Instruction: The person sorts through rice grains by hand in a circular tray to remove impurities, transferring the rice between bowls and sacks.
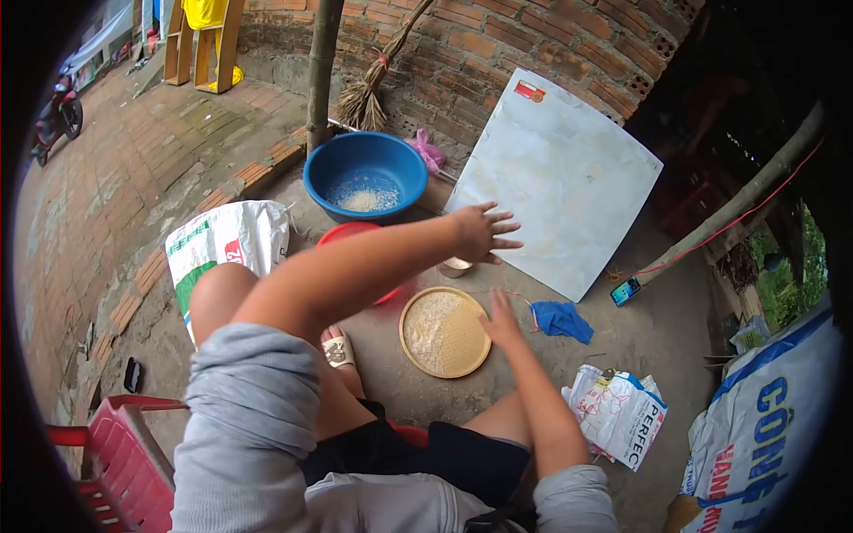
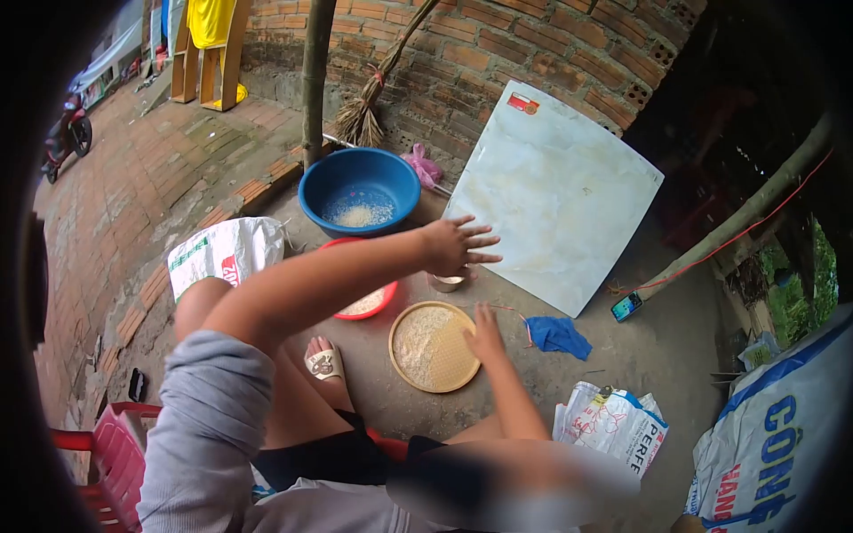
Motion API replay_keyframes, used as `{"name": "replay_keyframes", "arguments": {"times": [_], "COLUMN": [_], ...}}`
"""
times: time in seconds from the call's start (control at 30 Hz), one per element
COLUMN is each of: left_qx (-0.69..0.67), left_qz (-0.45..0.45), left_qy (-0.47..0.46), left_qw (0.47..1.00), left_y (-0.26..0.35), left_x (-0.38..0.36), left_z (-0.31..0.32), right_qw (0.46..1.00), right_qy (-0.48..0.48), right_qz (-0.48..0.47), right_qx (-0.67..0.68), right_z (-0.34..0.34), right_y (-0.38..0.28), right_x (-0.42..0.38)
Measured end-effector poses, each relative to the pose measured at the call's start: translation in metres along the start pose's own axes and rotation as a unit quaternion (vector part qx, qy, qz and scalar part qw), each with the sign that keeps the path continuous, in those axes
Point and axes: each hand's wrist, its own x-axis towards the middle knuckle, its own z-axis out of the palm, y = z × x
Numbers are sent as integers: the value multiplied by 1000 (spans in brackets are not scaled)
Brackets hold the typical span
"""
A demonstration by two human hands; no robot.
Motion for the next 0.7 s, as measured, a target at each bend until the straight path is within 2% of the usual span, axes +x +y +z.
{"name": "replay_keyframes", "arguments": {"times": [0.07, 0.17, 0.3, 0.4, 0.47, 0.6, 0.67, 0.7], "left_qx": [-27, -15, -32, -73, -2, -90, -76, -94], "left_qz": [-12, -44, -47, -63, 18, -2, -11, -26], "left_qy": [62, 91, 131, 116, 185, 183, 186, 183], "left_qw": [998, 995, 990, 988, 983, 979, 980, 978], "left_y": [-16, -21, -6, 3, 9, 25, 23, 22], "left_x": [-24, -54, -65, -54, -39, -13, -3, 1], "left_z": [-53, -103, -102, -91, -90, -96, -106, -110], "right_qw": [996, 993, 986, 975, 968, 951, 939, 958], "right_qy": [66, 93, 77, 61, 60, 50, 0, -27], "right_qz": [-43, -37, -15, -4, -1, -28, -63, -24], "right_qx": [-27, -64, -144, -213, -243, -304, -337, -284], "right_z": [-66, -162, -241, -269, -271, -263, -256, -255], "right_y": [-19, -76, -111, -125, -132, -140, -144, -151], "right_x": [11, 2, -3, 8, 12, 16, 18, 18]}}
